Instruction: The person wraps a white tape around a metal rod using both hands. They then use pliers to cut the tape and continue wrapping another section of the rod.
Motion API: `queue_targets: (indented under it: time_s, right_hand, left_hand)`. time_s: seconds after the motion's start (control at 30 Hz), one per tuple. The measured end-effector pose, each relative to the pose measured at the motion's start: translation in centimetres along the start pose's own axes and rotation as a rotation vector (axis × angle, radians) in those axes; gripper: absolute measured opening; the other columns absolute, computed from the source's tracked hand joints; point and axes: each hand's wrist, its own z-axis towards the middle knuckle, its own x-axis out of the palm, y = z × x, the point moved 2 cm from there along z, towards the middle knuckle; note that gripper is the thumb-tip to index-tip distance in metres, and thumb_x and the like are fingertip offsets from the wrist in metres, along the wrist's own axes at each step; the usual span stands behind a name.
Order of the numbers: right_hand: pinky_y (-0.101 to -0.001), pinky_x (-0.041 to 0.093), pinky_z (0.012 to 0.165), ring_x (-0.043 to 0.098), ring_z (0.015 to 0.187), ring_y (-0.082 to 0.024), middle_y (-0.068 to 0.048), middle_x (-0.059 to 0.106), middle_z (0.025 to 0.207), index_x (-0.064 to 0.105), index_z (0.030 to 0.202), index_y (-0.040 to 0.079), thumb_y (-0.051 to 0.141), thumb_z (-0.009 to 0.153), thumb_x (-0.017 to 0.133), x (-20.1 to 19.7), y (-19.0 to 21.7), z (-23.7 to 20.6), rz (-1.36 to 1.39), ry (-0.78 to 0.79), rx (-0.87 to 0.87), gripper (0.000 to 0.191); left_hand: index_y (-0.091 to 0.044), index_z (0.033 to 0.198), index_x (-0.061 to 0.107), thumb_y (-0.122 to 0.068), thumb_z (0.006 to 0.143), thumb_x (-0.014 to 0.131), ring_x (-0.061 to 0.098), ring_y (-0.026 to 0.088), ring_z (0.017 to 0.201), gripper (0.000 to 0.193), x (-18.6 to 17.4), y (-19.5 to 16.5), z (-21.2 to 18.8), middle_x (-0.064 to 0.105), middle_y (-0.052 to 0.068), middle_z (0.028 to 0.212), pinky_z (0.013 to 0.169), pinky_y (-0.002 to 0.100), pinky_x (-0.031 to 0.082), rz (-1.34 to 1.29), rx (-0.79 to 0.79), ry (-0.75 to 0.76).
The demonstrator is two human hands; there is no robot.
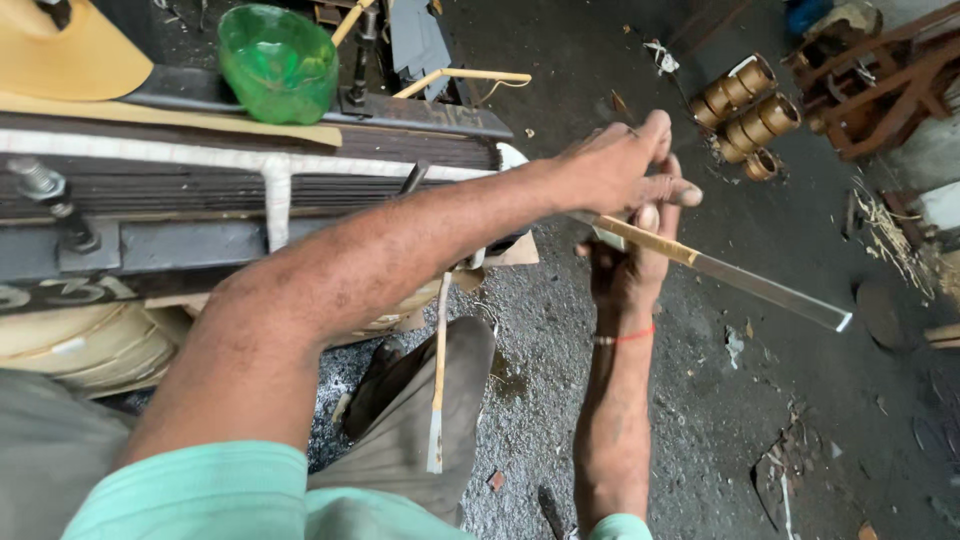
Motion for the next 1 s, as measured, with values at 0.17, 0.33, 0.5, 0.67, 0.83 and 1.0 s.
queue_targets:
  time_s: [0.17, 0.33, 0.5, 0.67, 0.83, 1.0]
  right_hand:
    - [-0.0261, 0.049, 0.049, 0.055, 0.056, -0.008, -0.004, 0.062, 0.081, 0.053, 0.141, 0.002, 0.039, 0.115, 0.053, 0.2, 2.1, -9.5, 0.116, -0.280, 0.196, 0.045]
    - [-0.0217, 0.042, 0.042, 0.047, 0.048, -0.006, -0.003, 0.063, 0.077, 0.054, 0.139, 0.007, 0.038, 0.113, 0.047, 6.4, 2.4, -15.6, 0.366, -0.350, 0.258, 0.041]
    - [-0.0192, 0.039, 0.042, 0.044, 0.050, -0.007, -0.006, 0.064, 0.085, 0.051, 0.148, -0.002, 0.040, 0.118, 0.039, 10.4, 2.7, -15.5, 0.333, -0.337, 0.209, 0.054]
    - [-0.0330, 0.058, 0.051, 0.052, 0.045, -0.014, -0.010, 0.062, 0.066, 0.044, 0.157, 0.011, 0.046, 0.113, 0.030, 8.1, 3.0, -13.3, 0.303, -0.023, 0.167, 0.058]
    - [-0.0402, 0.062, 0.062, 0.055, 0.055, -0.014, -0.011, 0.062, 0.075, 0.039, 0.160, 0.007, 0.054, 0.112, 0.028, 1.5, 0.7, -5.2, 0.146, -0.218, 0.098, 0.068]
    - [-0.0408, 0.064, 0.066, 0.064, 0.067, -0.016, -0.008, 0.065, 0.087, 0.029, 0.160, 0.015, 0.056, 0.106, 0.037, -0.5, 0.0, 1.8, -0.040, -0.074, 0.062, 0.069]
  left_hand:
    - [-0.012, 0.104, 0.044, -0.070, 0.102, 0.043, 0.042, 0.009, 0.047, 0.058, -4.5, -4.2, -6.6, 0.042, -0.006, 0.064, 0.037, 0.031, 0.039, -0.182, -0.179, -0.192]
    - [-0.002, 0.127, 0.032, -0.063, 0.099, 0.050, 0.052, 0.011, 0.038, 0.069, -4.3, -12.0, -18.6, 0.050, 0.001, 0.085, 0.027, 0.032, 0.048, -0.171, -0.266, 0.158]
    - [-0.001, 0.124, 0.045, -0.036, 0.104, 0.051, 0.061, 0.028, 0.050, 0.041, -5.3, -14.8, -19.8, 0.064, 0.016, 0.063, 0.048, 0.043, 0.048, 0.060, -0.207, 0.108]
    - [-0.004, 0.091, 0.068, -0.026, 0.093, 0.060, 0.068, 0.030, 0.053, 0.023, -10.8, -14.1, -15.9, 0.066, 0.013, 0.064, 0.056, 0.054, 0.051, 0.296, 0.031, -0.114]
    - [-0.008, 0.090, 0.081, -0.027, 0.086, 0.065, 0.074, 0.030, 0.066, 0.025, -11.9, -6.6, -5.5, 0.076, 0.015, 0.074, 0.071, 0.044, 0.062, 0.175, 0.161, -0.228]
    - [-0.004, 0.113, 0.074, -0.042, 0.079, 0.077, 0.078, 0.032, 0.090, 0.051, -4.6, -0.6, 0.4, 0.078, 0.017, 0.106, 0.088, 0.045, 0.060, 0.023, 0.151, -0.221]
